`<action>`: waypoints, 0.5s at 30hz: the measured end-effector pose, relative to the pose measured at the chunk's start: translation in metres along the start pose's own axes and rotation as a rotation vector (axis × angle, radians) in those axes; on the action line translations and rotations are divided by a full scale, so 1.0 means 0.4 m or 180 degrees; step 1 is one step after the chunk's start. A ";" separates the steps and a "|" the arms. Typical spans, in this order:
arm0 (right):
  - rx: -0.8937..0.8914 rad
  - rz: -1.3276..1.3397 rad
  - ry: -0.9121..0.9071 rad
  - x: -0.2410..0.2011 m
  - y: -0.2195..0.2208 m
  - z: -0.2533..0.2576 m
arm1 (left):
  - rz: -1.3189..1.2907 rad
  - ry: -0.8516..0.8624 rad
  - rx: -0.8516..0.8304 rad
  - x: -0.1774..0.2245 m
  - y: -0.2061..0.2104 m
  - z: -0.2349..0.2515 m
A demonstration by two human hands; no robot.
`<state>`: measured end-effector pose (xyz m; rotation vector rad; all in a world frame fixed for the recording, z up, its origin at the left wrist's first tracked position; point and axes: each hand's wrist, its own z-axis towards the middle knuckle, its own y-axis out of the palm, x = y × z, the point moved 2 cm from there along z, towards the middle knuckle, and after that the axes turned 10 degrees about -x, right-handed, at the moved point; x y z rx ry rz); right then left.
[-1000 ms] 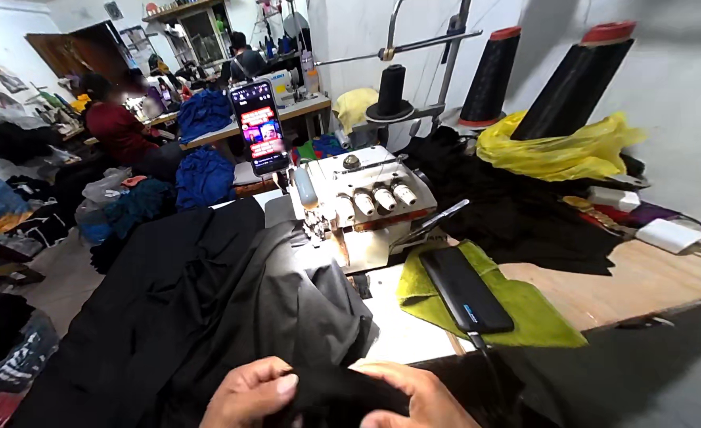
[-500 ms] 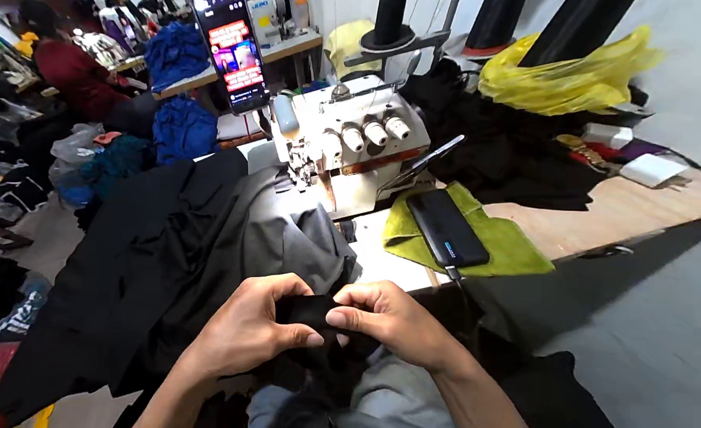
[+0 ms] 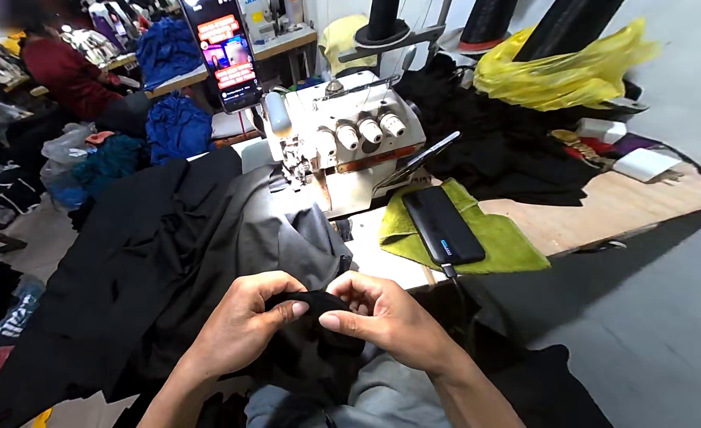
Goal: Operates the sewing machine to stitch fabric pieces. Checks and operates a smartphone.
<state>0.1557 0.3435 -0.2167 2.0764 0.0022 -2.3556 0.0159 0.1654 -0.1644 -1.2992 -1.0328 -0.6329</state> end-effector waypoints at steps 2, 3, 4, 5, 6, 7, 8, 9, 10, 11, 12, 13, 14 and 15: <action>0.0052 -0.0203 0.0093 0.003 -0.001 -0.001 | 0.0122 0.0056 -0.0062 0.004 0.002 -0.003; 0.0100 -0.0259 0.0123 0.002 -0.001 -0.002 | 0.0232 0.0016 -0.0063 0.007 0.004 -0.003; 0.0155 -0.0329 0.0138 0.000 0.000 -0.003 | 0.0365 -0.0037 -0.0027 0.010 0.008 -0.003; 0.0191 -0.0398 0.0159 -0.003 0.000 -0.004 | 0.0497 -0.0086 0.0025 0.012 0.013 -0.002; 0.0200 -0.0439 0.0173 -0.007 0.001 -0.004 | 0.0603 -0.0112 0.0105 0.013 0.017 -0.001; 0.0200 -0.0467 0.0167 -0.011 0.000 -0.005 | 0.0653 -0.0109 0.0216 0.012 0.021 0.000; 0.0210 -0.0530 0.0156 -0.015 0.000 -0.005 | 0.0668 -0.0121 0.0316 0.011 0.022 0.002; 0.0234 -0.0645 0.0141 -0.019 0.000 -0.006 | 0.0626 -0.0127 0.0375 0.012 0.022 0.002; 0.0250 -0.0810 0.0132 -0.024 0.001 -0.006 | 0.0520 -0.0130 0.0393 0.014 0.021 0.003; 0.0264 -0.1000 0.0147 -0.029 0.002 -0.006 | 0.0391 -0.0148 0.0402 0.017 0.021 0.003; 0.0290 -0.1175 0.0202 -0.034 0.005 -0.007 | 0.0269 -0.0191 0.0412 0.019 0.022 0.003; 0.0330 -0.1329 0.0253 -0.036 0.007 -0.005 | 0.0181 -0.0233 0.0417 0.021 0.024 0.005; 0.0383 -0.1465 0.0276 -0.036 0.009 -0.002 | 0.0129 -0.0260 0.0428 0.021 0.026 0.007; 0.0432 -0.1552 0.0257 -0.034 0.009 0.002 | 0.0116 -0.0280 0.0435 0.022 0.027 0.009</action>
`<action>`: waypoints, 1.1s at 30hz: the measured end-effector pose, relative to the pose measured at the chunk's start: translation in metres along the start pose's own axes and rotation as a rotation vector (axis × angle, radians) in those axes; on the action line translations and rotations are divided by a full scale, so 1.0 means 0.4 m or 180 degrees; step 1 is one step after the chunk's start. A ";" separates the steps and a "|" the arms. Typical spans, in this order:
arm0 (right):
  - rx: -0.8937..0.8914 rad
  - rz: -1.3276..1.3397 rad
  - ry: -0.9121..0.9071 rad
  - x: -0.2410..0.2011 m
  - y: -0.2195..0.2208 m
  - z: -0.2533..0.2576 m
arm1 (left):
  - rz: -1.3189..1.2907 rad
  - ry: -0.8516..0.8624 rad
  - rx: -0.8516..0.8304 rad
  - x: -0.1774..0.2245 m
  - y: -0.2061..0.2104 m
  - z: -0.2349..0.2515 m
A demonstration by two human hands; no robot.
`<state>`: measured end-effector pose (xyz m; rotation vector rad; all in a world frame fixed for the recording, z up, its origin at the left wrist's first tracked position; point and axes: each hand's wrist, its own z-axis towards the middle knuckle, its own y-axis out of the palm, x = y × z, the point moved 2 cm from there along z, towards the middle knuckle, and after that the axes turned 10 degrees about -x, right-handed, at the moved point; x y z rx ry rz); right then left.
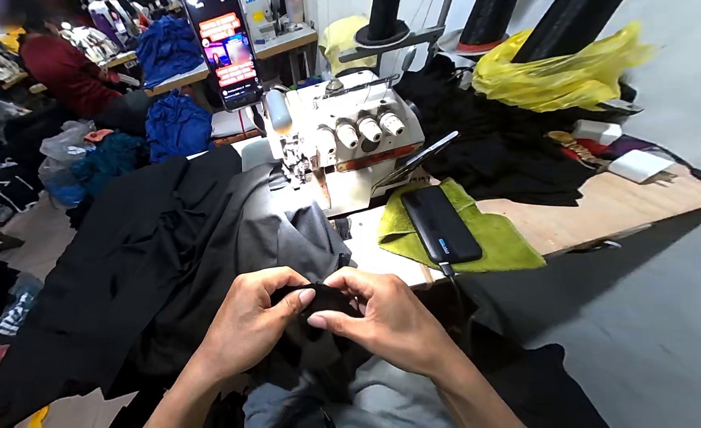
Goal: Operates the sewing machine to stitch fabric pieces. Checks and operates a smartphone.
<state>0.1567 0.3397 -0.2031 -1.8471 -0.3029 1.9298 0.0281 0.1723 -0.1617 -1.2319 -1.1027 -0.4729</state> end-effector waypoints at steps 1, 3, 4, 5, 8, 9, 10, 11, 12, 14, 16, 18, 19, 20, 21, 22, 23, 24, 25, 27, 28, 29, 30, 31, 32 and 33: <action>0.0039 -0.0018 -0.0037 0.004 0.000 0.003 | -0.0002 0.0020 -0.0009 0.001 0.000 0.001; 0.0038 0.0093 -0.0072 0.008 -0.004 0.006 | 0.0084 0.0138 -0.0095 0.003 -0.004 -0.001; 0.0040 0.0137 -0.0083 0.007 -0.007 0.006 | 0.0171 0.0185 -0.0134 0.004 -0.005 -0.003; 0.0049 0.0161 -0.0113 0.007 -0.008 0.005 | 0.0270 0.0204 -0.0154 0.004 -0.006 -0.005; 0.0053 0.0136 -0.0196 0.006 -0.010 0.004 | 0.0467 0.0194 -0.0047 0.001 -0.003 -0.007; 0.0060 0.0114 -0.0220 0.006 -0.010 0.004 | 0.0475 0.0203 0.0002 -0.001 -0.002 -0.006; 0.0074 0.0097 -0.0241 0.006 -0.011 0.004 | 0.0453 0.0216 0.0046 -0.001 -0.001 -0.006; 0.0089 0.0071 -0.0255 0.005 -0.012 0.004 | 0.0446 0.0227 0.0083 -0.001 -0.001 -0.006; 0.0106 0.0033 -0.0269 0.005 -0.012 0.004 | 0.0440 0.0237 0.0121 0.000 0.000 -0.006; 0.0142 -0.0057 -0.0305 0.004 -0.014 0.003 | 0.0392 0.0261 0.0199 -0.002 0.003 -0.004; 0.0162 -0.0135 -0.0301 0.004 -0.013 0.005 | 0.0375 0.0296 0.0257 -0.004 0.006 -0.003; 0.0201 -0.0176 -0.0294 0.005 -0.012 0.007 | 0.0395 0.0325 0.0320 -0.006 0.008 -0.003; 0.0227 -0.0189 -0.0298 0.005 -0.011 0.010 | 0.0422 0.0373 0.0330 -0.006 0.006 -0.002; 0.0255 -0.0204 -0.0309 0.006 -0.010 0.014 | 0.0473 0.0447 0.0312 -0.006 0.000 0.000; 0.0296 -0.0216 -0.0328 0.005 -0.009 0.020 | 0.0566 0.0543 0.0270 -0.007 -0.010 0.003; 0.0334 -0.0227 -0.0334 0.004 -0.007 0.027 | 0.0688 0.0649 0.0210 -0.007 -0.025 0.009; 0.0421 -0.0261 -0.0351 0.004 -0.005 0.037 | 0.0867 0.0734 0.0163 -0.005 -0.043 0.019; 0.0576 -0.0331 -0.0375 0.004 -0.003 0.050 | 0.1107 0.0786 0.0128 -0.003 -0.066 0.034; 0.0778 -0.0415 -0.0388 0.003 -0.001 0.067 | 0.1382 0.0817 0.0111 0.000 -0.091 0.055; 0.1258 -0.0547 -0.0375 0.000 0.001 0.114 | 0.1771 0.0839 0.0098 0.004 -0.145 0.113; 0.1471 -0.0577 -0.0343 0.000 0.001 0.143 | 0.1907 0.0822 0.0120 0.005 -0.172 0.151; 0.1665 -0.0583 -0.0274 0.002 0.002 0.175 | 0.2008 0.0779 0.0153 0.000 -0.195 0.192; 0.1818 -0.0496 -0.0167 0.008 0.005 0.207 | 0.2013 0.0705 0.0164 -0.010 -0.214 0.234; 0.1911 -0.0272 -0.0036 0.016 0.009 0.236 | 0.1936 0.0626 0.0154 -0.020 -0.230 0.272; 0.1939 0.0088 0.0113 0.025 0.017 0.259 | 0.1828 0.0550 0.0127 -0.030 -0.241 0.304; 0.1916 0.0499 0.0299 0.028 0.024 0.269 | 0.1668 0.0481 0.0063 -0.039 -0.243 0.324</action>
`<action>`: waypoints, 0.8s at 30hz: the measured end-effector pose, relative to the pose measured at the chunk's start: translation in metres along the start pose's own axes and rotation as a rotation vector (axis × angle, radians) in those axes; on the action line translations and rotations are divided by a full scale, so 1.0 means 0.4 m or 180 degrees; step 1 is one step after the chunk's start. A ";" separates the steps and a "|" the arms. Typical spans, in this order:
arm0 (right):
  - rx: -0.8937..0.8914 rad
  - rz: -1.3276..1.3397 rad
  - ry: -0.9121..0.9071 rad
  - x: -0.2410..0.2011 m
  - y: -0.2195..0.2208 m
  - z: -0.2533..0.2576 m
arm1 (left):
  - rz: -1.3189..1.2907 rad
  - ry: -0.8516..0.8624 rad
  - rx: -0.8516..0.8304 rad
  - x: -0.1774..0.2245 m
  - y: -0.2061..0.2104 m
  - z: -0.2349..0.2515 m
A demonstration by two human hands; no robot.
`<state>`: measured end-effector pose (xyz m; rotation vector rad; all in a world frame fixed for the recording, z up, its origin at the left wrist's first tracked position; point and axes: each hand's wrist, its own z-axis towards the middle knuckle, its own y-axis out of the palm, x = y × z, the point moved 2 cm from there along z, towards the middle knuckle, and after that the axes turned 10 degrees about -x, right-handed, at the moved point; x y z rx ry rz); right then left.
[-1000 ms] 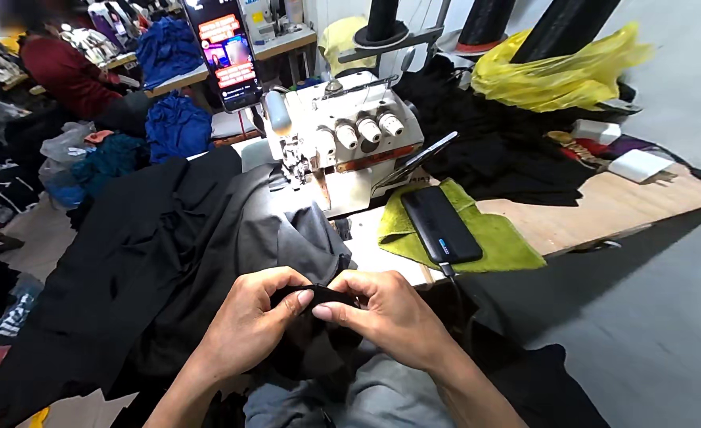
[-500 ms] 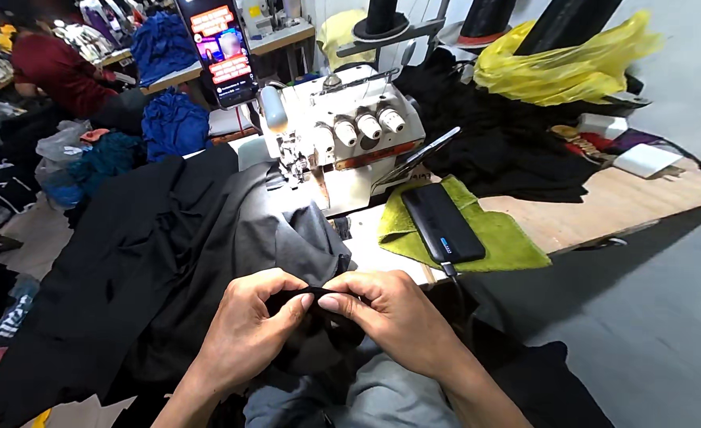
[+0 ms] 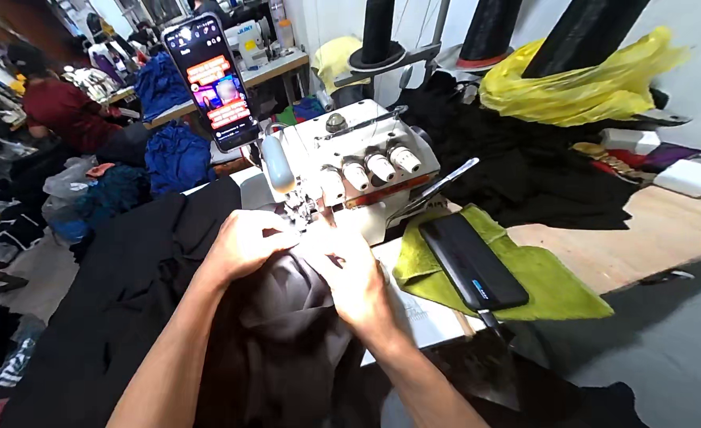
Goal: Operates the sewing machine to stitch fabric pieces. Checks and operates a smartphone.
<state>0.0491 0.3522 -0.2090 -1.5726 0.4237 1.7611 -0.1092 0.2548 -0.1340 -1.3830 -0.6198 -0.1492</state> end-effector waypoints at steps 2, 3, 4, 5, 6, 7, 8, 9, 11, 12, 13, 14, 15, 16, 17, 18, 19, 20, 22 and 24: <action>-0.0201 0.0822 0.0563 -0.001 -0.005 -0.028 | -0.0260 0.0183 -0.0110 -0.006 0.029 -0.001; -0.0398 0.1200 0.0631 0.002 -0.016 -0.053 | -0.0390 0.0347 -0.0215 0.000 0.047 -0.017; -0.0604 0.1311 0.0551 0.009 -0.028 -0.076 | -0.0523 0.0486 -0.0365 0.010 0.060 -0.036; -0.0728 0.1187 0.0379 0.016 -0.039 -0.095 | -0.0605 0.0664 -0.0502 0.021 0.065 -0.050; -0.0756 0.0930 0.0152 0.019 -0.049 -0.111 | -0.0538 0.0874 -0.0591 0.032 0.063 -0.058; -0.0731 0.0643 -0.0092 0.017 -0.058 -0.123 | -0.0317 0.1037 -0.0671 0.044 0.054 -0.058; -0.0656 0.0389 -0.0358 0.011 -0.064 -0.130 | -0.0048 0.1162 -0.0770 0.059 0.040 -0.052; -0.0567 0.0208 -0.0608 0.002 -0.069 -0.135 | 0.0178 0.1244 -0.0914 0.078 0.024 -0.040; -0.0442 -0.0039 -0.0965 -0.014 -0.076 -0.149 | 0.0496 0.1291 -0.1436 0.123 0.008 -0.012; -0.0399 -0.0132 -0.1065 -0.018 -0.079 -0.156 | 0.0622 0.1218 -0.1735 0.140 0.004 -0.001; -0.0373 -0.0210 -0.1112 -0.020 -0.082 -0.162 | 0.0738 0.1107 -0.1953 0.151 0.001 0.006; -0.0347 -0.0279 -0.1113 -0.020 -0.085 -0.169 | 0.0848 0.1016 -0.2050 0.157 -0.003 0.006; -0.0318 -0.0348 -0.1071 -0.021 -0.088 -0.173 | 0.0950 0.0951 -0.2008 0.162 -0.009 0.000; -0.0285 -0.0402 -0.0993 -0.023 -0.090 -0.175 | 0.1021 0.0930 -0.1849 0.162 -0.015 -0.011; -0.0258 -0.0433 -0.0901 -0.023 -0.092 -0.177 | 0.1059 0.0949 -0.1637 0.160 -0.021 -0.024; -0.0229 -0.0442 -0.0830 -0.022 -0.093 -0.177 | 0.1075 0.0971 -0.1432 0.156 -0.025 -0.038; -0.0187 -0.0461 -0.0796 -0.022 -0.092 -0.177 | 0.1081 0.0962 -0.1268 0.151 -0.029 -0.050; -0.0145 -0.0478 -0.0791 -0.024 -0.091 -0.176 | 0.1050 0.0941 -0.1155 0.147 -0.034 -0.061; -0.0112 -0.0487 -0.0780 -0.029 -0.087 -0.177 | 0.0917 0.0929 -0.0938 0.145 -0.038 -0.079; -0.0085 -0.0484 -0.0758 -0.033 -0.083 -0.175 | 0.0748 0.0926 -0.0716 0.147 -0.041 -0.094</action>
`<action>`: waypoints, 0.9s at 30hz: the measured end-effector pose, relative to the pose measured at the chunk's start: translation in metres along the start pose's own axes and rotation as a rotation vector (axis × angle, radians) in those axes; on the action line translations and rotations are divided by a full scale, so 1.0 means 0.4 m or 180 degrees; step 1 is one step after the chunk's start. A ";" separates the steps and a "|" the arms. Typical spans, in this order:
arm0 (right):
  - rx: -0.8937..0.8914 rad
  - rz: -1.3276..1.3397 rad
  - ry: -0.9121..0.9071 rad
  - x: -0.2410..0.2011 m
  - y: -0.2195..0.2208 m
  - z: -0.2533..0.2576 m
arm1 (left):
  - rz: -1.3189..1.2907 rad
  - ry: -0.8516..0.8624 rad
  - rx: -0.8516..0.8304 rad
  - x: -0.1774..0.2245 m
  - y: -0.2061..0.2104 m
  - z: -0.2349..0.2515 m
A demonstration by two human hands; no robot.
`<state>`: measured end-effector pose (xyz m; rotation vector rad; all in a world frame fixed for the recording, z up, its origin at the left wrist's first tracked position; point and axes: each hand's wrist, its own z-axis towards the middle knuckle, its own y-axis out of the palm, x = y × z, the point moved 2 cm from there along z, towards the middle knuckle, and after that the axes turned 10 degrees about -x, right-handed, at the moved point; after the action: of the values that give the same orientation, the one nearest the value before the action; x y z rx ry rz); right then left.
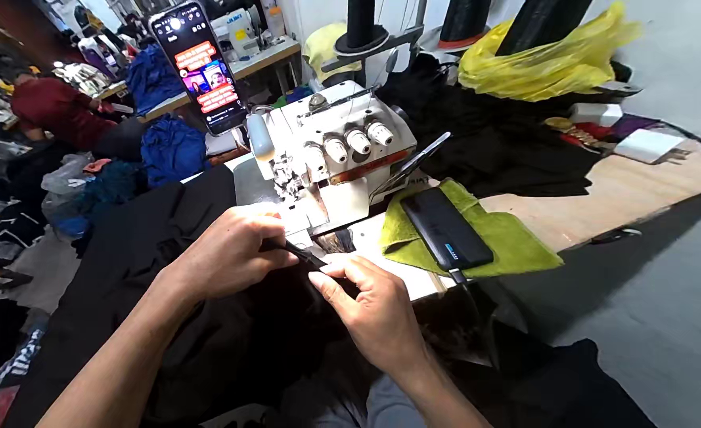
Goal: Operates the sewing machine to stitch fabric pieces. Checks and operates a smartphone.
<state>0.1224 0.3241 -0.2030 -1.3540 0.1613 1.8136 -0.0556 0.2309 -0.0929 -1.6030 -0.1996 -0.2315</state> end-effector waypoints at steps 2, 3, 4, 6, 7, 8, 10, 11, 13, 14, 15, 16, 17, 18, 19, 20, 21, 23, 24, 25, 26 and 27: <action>0.0025 -0.0007 0.0036 -0.005 0.002 0.003 | -0.0069 -0.0117 0.0190 0.002 0.005 -0.014; 0.0039 -0.0015 0.0065 -0.008 0.003 0.005 | -0.0110 -0.0163 0.0264 0.001 0.008 -0.020; 0.0049 -0.0032 0.0088 -0.011 0.004 0.007 | -0.0157 -0.0194 0.0331 0.001 0.012 -0.026; 0.0069 -0.0070 0.0131 -0.014 0.005 0.012 | -0.0231 -0.0228 0.0465 0.002 0.020 -0.033; 0.0085 -0.0086 0.0142 -0.015 0.006 0.013 | -0.0250 -0.0251 0.0525 0.004 0.023 -0.036; 0.0100 -0.0093 0.0151 -0.016 0.007 0.015 | -0.0255 -0.0279 0.0592 0.006 0.025 -0.039; 0.0139 -0.0103 0.0183 -0.017 0.008 0.019 | -0.0240 -0.0359 0.0752 0.010 0.030 -0.042; 0.0152 -0.0099 0.0216 -0.018 0.007 0.021 | -0.0199 -0.0413 0.0855 0.011 0.032 -0.044; 0.0184 -0.0071 0.0317 -0.019 0.004 0.027 | -0.0235 -0.0525 0.1093 0.012 0.033 -0.048; 0.0196 -0.0055 0.0386 -0.020 0.002 0.031 | -0.0272 -0.0563 0.1191 0.014 0.029 -0.048; 0.0190 -0.0020 0.0473 -0.021 0.000 0.037 | -0.0288 -0.0587 0.1261 0.017 0.025 -0.046; 0.0176 0.0035 0.0561 -0.019 -0.001 0.045 | -0.0272 -0.0608 0.1342 0.019 0.022 -0.041; 0.0160 0.0090 0.0631 -0.014 0.000 0.055 | -0.0212 -0.0643 0.1444 0.019 0.021 -0.032; 0.0122 0.0128 0.0690 -0.004 0.002 0.068 | -0.0149 -0.0685 0.1533 0.015 0.023 -0.019; 0.0060 0.0153 0.0725 0.010 0.006 0.082 | -0.0097 -0.0745 0.1626 0.006 0.031 -0.003; 0.0002 0.0152 0.0764 0.027 0.011 0.096 | -0.0067 -0.0810 0.1730 -0.009 0.046 0.014; -0.0033 0.0194 0.0831 0.044 0.018 0.107 | -0.0047 -0.0843 0.1850 -0.029 0.066 0.032; -0.0135 0.0312 0.1011 0.073 0.029 0.119 | 0.0021 -0.0977 0.2010 -0.060 0.111 0.056; -0.0181 0.0412 0.1059 0.087 0.035 0.118 | 0.0035 -0.1184 0.2019 -0.070 0.133 0.062; -0.0201 0.0529 0.1099 0.099 0.040 0.116 | -0.0002 -0.1468 0.2002 -0.077 0.150 0.067; -0.0188 0.0643 0.1148 0.107 0.045 0.114 | -0.0086 -0.1738 0.1977 -0.081 0.160 0.071; -0.0166 0.0742 0.1190 0.111 0.049 0.111 | -0.0178 -0.1905 0.1976 -0.085 0.165 0.075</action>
<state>0.0741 0.3601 -0.2292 -1.7638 0.4904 1.7416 -0.0697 0.2582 -0.1666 -1.0074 -0.7056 0.2607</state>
